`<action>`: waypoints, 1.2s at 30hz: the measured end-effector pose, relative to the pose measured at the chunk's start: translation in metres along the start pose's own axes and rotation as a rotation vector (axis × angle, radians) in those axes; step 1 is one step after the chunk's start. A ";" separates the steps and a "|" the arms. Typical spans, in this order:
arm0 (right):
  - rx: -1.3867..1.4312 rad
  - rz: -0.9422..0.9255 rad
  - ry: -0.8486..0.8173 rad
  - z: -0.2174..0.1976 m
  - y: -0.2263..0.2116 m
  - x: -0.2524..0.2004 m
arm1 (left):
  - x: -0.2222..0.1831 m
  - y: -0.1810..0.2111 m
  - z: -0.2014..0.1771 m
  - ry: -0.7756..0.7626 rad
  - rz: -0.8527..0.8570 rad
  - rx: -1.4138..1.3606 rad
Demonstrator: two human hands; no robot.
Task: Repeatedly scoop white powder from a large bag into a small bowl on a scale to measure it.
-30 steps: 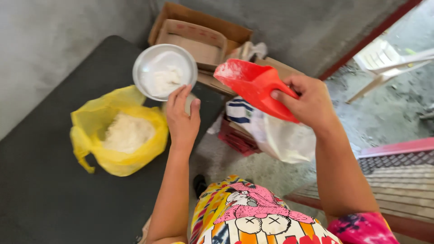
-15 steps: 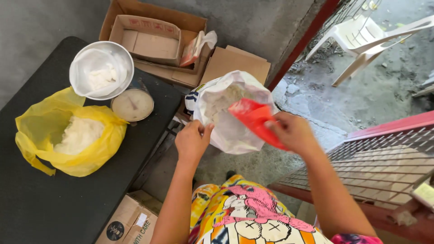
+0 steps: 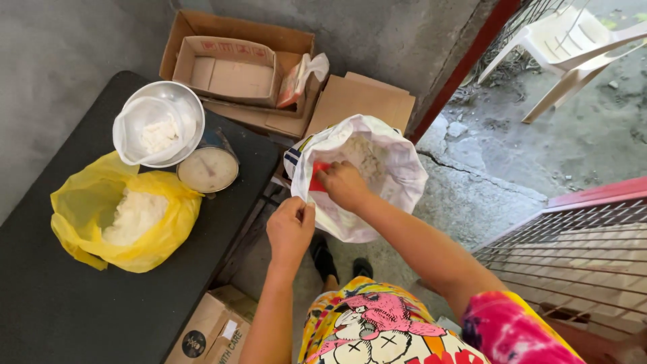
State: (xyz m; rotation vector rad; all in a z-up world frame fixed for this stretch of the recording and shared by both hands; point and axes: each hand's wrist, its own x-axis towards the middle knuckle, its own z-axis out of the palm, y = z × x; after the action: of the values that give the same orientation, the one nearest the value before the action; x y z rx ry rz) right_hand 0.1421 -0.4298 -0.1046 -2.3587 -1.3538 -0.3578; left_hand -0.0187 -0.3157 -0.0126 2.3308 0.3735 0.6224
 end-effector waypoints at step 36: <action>-0.143 0.534 -0.520 -0.067 0.020 -0.071 | 0.019 0.005 -0.005 -0.138 -0.036 -0.166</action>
State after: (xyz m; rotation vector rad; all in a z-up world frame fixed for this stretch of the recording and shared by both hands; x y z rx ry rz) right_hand 0.1222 -0.5233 -0.0782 -2.9346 -0.8324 0.3482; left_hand -0.0048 -0.3086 0.0008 2.1882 0.2886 0.4538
